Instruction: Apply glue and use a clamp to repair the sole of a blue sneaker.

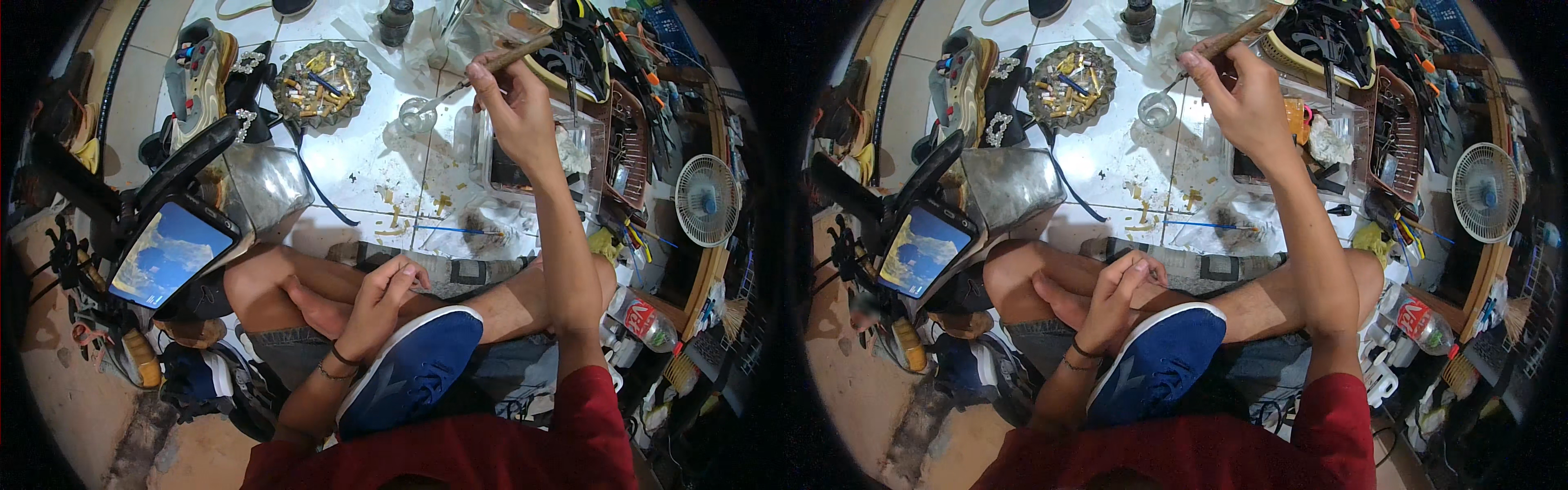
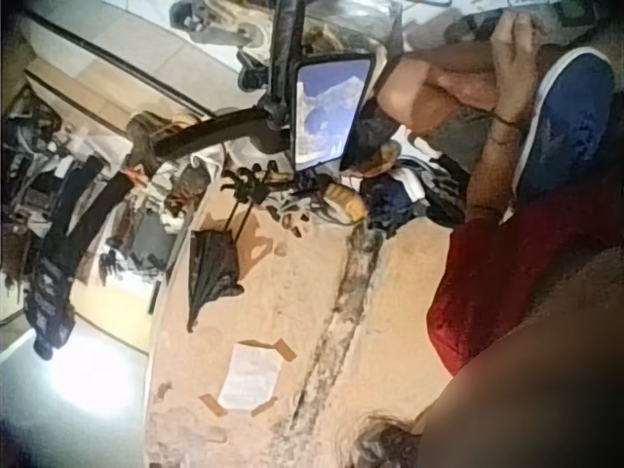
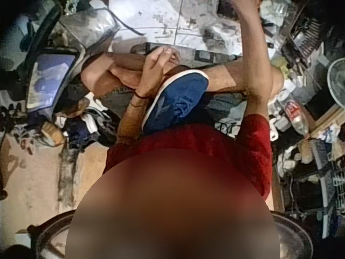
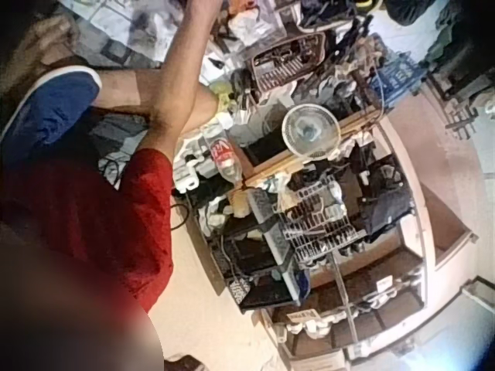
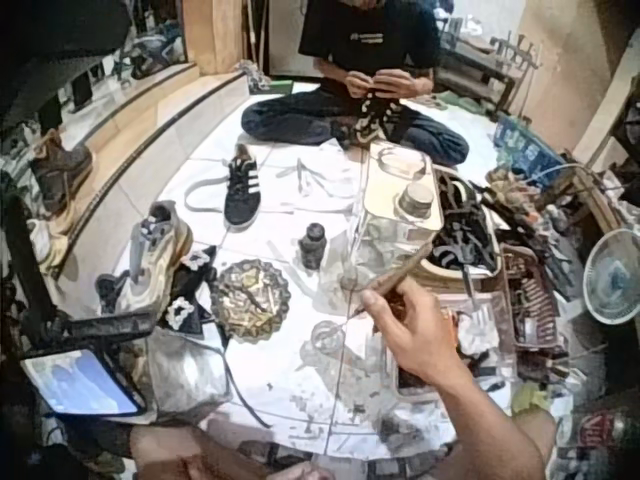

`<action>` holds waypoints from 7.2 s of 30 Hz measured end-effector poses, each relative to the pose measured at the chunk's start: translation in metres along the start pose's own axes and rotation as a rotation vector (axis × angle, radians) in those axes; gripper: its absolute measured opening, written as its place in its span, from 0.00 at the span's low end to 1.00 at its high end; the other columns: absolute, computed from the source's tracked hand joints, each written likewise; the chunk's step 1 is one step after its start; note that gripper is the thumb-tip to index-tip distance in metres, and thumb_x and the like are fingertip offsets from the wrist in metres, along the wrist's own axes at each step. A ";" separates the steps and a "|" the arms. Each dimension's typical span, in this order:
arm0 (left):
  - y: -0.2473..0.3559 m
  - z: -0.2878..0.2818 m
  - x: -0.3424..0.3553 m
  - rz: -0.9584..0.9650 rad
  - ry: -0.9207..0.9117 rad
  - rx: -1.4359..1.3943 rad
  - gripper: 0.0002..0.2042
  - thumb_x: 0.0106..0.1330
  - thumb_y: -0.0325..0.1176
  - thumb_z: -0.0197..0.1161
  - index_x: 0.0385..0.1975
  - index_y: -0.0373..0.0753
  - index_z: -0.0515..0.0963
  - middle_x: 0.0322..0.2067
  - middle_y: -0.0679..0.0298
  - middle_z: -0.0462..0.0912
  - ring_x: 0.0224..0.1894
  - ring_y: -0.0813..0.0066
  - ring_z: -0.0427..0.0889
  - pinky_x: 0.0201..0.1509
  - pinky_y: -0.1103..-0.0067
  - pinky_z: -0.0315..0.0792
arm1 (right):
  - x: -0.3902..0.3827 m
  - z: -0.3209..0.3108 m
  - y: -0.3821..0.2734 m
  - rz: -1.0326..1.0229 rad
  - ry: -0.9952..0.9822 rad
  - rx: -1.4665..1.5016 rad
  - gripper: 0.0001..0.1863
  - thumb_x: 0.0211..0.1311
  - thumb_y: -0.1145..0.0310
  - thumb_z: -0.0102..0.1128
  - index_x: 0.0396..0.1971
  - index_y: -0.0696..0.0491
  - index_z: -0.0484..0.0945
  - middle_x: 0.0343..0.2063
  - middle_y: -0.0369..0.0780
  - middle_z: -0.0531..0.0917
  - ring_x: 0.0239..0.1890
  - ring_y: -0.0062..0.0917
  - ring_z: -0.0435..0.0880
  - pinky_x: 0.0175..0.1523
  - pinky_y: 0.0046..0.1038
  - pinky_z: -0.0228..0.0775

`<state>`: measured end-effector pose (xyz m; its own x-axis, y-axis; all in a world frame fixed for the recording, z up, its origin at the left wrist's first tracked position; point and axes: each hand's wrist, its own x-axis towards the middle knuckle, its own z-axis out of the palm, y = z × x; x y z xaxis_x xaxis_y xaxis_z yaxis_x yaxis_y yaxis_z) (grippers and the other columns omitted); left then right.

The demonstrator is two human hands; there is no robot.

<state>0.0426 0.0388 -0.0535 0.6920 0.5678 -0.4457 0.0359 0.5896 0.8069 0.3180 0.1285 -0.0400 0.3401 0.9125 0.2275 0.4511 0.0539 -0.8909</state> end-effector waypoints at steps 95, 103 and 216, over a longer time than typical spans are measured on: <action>0.083 0.096 -0.217 0.656 -0.067 0.960 0.13 0.60 0.36 0.70 0.37 0.36 0.76 0.29 0.54 0.82 0.30 0.52 0.84 0.31 0.68 0.75 | -0.337 -0.047 -0.259 -0.218 0.190 0.443 0.07 0.61 0.81 0.59 0.35 0.65 0.69 0.24 0.45 0.81 0.32 0.36 0.86 0.47 0.51 0.81; 0.077 0.092 -0.210 0.648 -0.006 0.995 0.12 0.61 0.36 0.69 0.34 0.35 0.76 0.22 0.51 0.80 0.28 0.49 0.83 0.27 0.67 0.74 | -0.328 -0.046 -0.254 -0.274 0.097 0.213 0.07 0.57 0.84 0.63 0.34 0.64 0.74 0.26 0.44 0.83 0.34 0.34 0.87 0.46 0.40 0.83; 0.016 -0.009 -0.017 0.055 -0.176 0.756 0.12 0.60 0.40 0.67 0.36 0.40 0.79 0.26 0.53 0.83 0.32 0.48 0.82 0.36 0.60 0.73 | -0.209 0.017 -0.121 0.347 -0.140 -0.182 0.07 0.61 0.79 0.65 0.36 0.62 0.76 0.26 0.39 0.84 0.22 0.16 0.78 0.25 0.20 0.69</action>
<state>0.0251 0.0432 -0.0367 0.8092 0.4478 -0.3805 0.4364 -0.0244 0.8994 0.1782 -0.0622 0.0134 0.3881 0.9108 -0.1406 0.4723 -0.3275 -0.8183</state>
